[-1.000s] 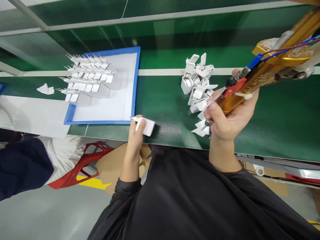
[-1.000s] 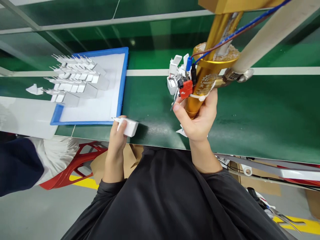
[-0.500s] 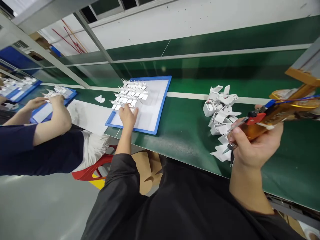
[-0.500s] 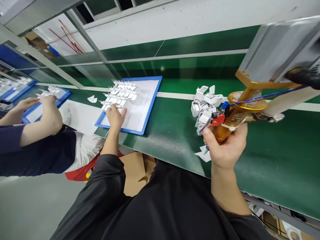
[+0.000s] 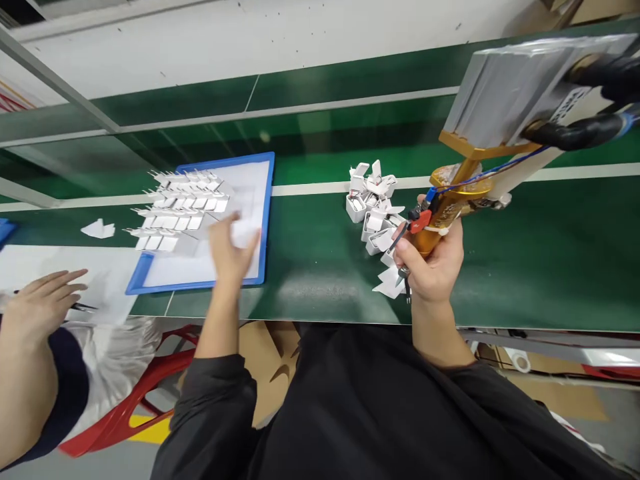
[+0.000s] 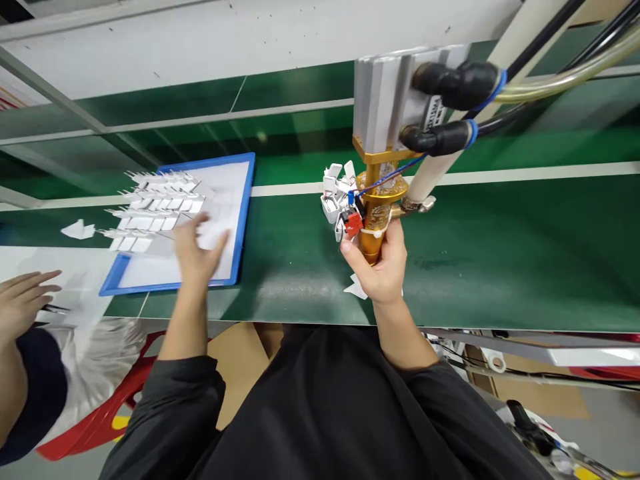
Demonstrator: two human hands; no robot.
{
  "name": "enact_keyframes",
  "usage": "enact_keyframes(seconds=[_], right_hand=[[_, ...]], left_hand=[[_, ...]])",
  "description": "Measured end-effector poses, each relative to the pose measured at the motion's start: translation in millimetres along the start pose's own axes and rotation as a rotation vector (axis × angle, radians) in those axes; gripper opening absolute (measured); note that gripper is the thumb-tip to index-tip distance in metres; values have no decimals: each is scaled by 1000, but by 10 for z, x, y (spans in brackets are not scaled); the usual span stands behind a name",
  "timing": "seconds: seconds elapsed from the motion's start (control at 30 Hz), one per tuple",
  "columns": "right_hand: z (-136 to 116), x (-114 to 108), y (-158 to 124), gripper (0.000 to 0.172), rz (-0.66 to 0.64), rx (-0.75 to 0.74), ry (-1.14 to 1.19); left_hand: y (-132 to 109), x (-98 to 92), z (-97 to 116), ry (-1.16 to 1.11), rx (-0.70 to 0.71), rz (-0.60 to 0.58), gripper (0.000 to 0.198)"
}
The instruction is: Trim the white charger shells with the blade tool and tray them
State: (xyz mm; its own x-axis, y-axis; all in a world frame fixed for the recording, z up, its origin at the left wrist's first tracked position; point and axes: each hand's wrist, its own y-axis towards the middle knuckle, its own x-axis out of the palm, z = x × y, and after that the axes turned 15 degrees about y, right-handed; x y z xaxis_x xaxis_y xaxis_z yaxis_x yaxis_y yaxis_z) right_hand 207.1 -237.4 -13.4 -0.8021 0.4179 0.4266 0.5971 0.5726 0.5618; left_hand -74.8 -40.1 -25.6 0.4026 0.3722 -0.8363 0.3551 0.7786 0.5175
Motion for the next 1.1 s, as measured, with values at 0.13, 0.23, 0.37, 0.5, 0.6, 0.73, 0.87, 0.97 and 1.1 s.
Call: enact_keyframes(seconds=[0.13, 0.23, 0.37, 0.5, 0.6, 0.73, 0.87, 0.97, 1.1], right_hand=[[-68, -52, -2, 38, 14, 11, -5], [-107, -83, 4, 35, 14, 2, -27], [-132, -101, 1, 31, 9, -8, -17], [-144, -101, 1, 32, -9, -5, -12], [-152, -94, 8, 32, -17, -1, -9], [-150, -77, 1, 33, -20, 10, 5], [-157, -40, -9, 37, -7, 27, 50], [-180, 3, -12, 36, -19, 26, 88], [-195, 65, -21, 34, -38, 25, 93]], left_hand=[[-165, 462, 1158, -289, 327, -374, 54], [-74, 746, 1682, -401, 432, -549, 72], [174, 947, 1873, -467, 567, -631, 89], [274, 961, 1852, -457, 551, -594, 73], [236, 799, 1739, -449, 477, -577, 58], [55, 363, 1369, -511, 365, -642, 58], [-217, -37, 939, -567, 344, -848, 53], [-420, -173, 778, -581, 306, -939, 52], [-689, -168, 825, -547, 197, -835, 67]])
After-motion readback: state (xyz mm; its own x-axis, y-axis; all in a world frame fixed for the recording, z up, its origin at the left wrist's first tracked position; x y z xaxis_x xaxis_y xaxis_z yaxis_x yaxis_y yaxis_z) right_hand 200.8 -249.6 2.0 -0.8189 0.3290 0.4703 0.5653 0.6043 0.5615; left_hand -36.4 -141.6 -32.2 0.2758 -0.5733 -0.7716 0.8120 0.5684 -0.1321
